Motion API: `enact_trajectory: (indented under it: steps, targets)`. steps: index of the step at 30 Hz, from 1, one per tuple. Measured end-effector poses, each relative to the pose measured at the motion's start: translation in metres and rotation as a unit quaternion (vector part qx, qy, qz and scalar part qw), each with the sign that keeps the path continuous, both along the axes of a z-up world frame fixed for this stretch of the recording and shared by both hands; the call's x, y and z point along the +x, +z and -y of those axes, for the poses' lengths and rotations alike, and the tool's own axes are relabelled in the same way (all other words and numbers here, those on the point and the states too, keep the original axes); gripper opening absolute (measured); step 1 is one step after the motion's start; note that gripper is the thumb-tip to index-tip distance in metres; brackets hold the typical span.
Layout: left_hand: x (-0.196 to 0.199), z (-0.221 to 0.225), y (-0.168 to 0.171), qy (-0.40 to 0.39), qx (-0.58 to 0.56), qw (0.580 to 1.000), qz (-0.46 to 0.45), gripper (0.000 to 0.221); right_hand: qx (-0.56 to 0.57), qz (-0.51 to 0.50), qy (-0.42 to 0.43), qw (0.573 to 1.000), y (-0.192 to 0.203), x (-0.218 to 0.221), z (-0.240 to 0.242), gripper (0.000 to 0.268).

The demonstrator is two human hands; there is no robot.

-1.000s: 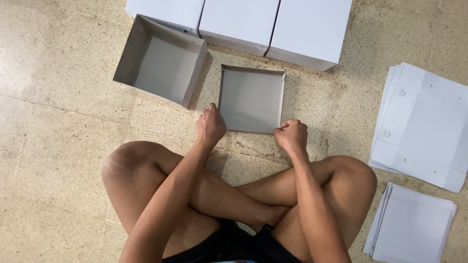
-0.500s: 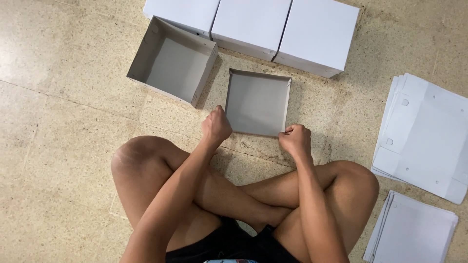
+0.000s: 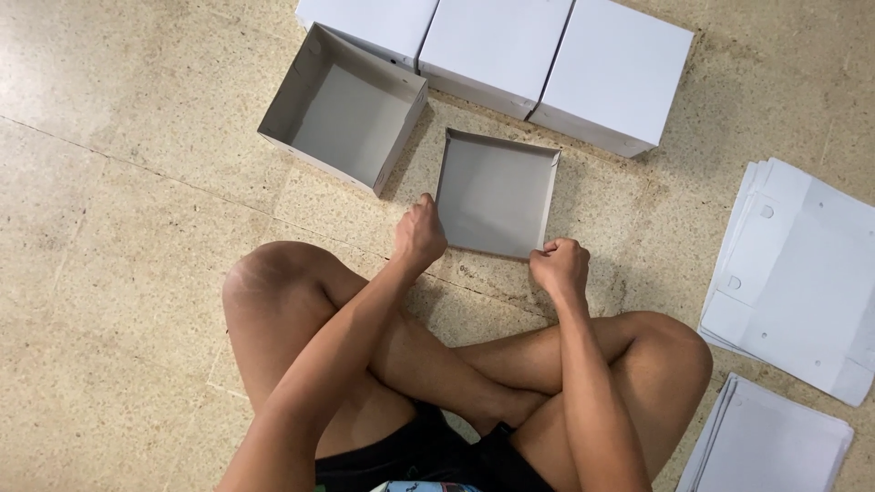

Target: Assembling white cardboard boxes from flat sheets and stacking them while sitting on the floor.

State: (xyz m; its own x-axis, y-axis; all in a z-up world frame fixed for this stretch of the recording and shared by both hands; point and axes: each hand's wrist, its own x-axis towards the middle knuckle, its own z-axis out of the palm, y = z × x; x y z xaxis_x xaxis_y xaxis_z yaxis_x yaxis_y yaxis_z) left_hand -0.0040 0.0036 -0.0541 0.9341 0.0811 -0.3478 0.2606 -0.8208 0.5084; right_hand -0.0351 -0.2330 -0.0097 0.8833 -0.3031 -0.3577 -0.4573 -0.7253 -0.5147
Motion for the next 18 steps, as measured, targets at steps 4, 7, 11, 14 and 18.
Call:
enact_trajectory:
  steps: [4, 7, 11, 14, 18]
  targets:
    - [-0.002, -0.002, 0.006, -0.006, 0.025, 1.000, 0.012, 0.026, -0.004, 0.002, -0.004, 1.000, 0.019, -0.002, -0.009, 0.031]
    - [-0.002, -0.007, 0.013, -0.011, 0.028, 0.999, 0.030, 0.029, 0.015, -0.023, -0.006, 1.000, 0.032, -0.002, -0.004, 0.033]
    - [0.005, -0.013, 0.032, 0.029, -0.023, 0.999, 0.029, 0.039, 0.104, -0.049, 0.021, 0.993, 0.063, -0.003, 0.006, 0.051]
    - [0.001, -0.007, 0.023, 0.023, -0.061, 0.998, 0.021, 0.035, 0.141, -0.073, 0.054, 0.986, 0.088, -0.008, -0.005, 0.062]
    - [0.006, -0.005, 0.008, -0.005, -0.036, 0.999, 0.006, 0.029, 0.093, -0.038, 0.108, 0.989, 0.062, 0.003, -0.006, 0.052]
